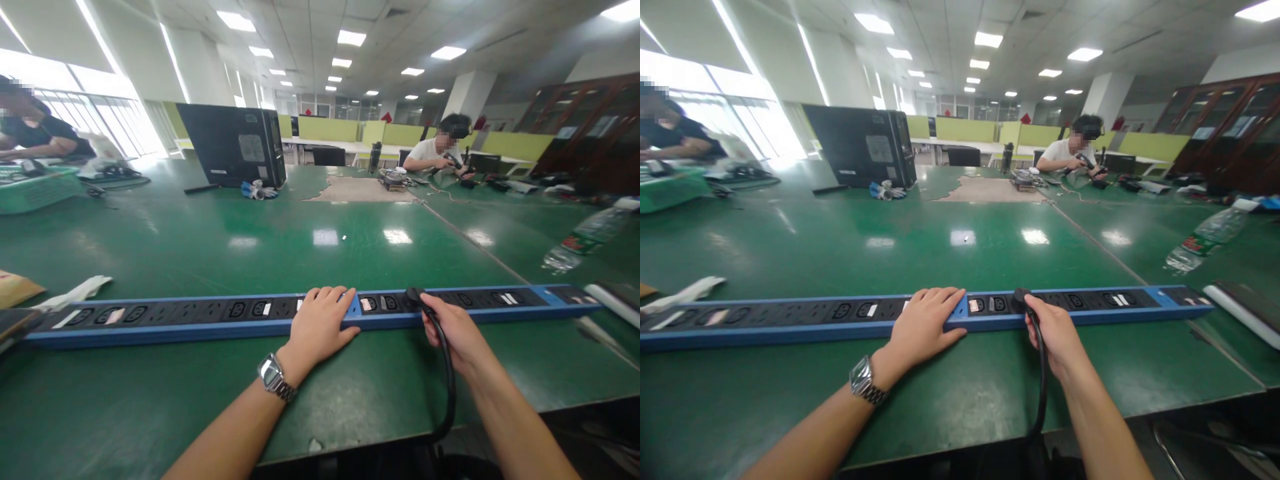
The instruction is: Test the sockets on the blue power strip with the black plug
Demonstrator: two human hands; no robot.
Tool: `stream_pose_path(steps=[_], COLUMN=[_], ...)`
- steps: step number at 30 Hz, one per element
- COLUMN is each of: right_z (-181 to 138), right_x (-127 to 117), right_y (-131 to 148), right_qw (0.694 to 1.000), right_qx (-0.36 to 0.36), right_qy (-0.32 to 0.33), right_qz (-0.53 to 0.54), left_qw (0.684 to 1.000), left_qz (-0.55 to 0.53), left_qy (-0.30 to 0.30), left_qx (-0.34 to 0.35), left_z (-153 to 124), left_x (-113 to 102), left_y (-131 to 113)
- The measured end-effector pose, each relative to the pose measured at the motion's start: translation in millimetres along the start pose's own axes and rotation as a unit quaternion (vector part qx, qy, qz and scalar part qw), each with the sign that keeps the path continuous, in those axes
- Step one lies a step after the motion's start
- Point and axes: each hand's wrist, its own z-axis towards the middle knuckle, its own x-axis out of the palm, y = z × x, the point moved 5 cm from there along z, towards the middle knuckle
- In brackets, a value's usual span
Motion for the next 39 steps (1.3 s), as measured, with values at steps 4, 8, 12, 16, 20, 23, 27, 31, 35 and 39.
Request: stream_pose_path(steps=[4,8,12,16,20,23,27,31,35,39], right_z=[1,-6,-17,-9,19,36,47,48,33,-22], right_x=[4,5,-21,-70,-122,-150,-165,-168,-147,-73], right_y=[-9,-8,28,55,39,21,12,16,29,67], right_qw=[0.999,0.999,0.991,0.994,0.996,0.992,0.986,0.983,0.986,0.98], right_qx=[0.031,0.031,-0.065,-0.054,0.032,0.059,0.108,0.104,0.057,-0.122], right_qy=[-0.015,0.012,-0.001,-0.04,-0.082,-0.106,-0.109,-0.117,-0.129,-0.07], right_qz=[-0.008,0.029,0.116,0.092,-0.012,-0.041,-0.061,-0.09,-0.093,-0.139], left_qw=[1.0,1.0,1.0,1.0,1.0,1.0,1.0,1.0,0.998,0.984], left_qz=[0.0,-0.005,-0.011,-0.012,-0.014,-0.01,-0.005,-0.009,-0.046,-0.132], left_qy=[-0.002,-0.005,-0.009,-0.017,-0.014,-0.013,-0.011,-0.012,-0.036,-0.11], left_qx=[0.001,0.002,0.007,0.005,0.009,0.011,0.008,0.009,0.009,0.036], left_z=[0,0,0,0,0,0,0,-1,-2,-3], left_x=[0,0,1,0,1,1,0,0,-3,-17], left_y=[0,0,0,0,1,1,0,1,1,-13])
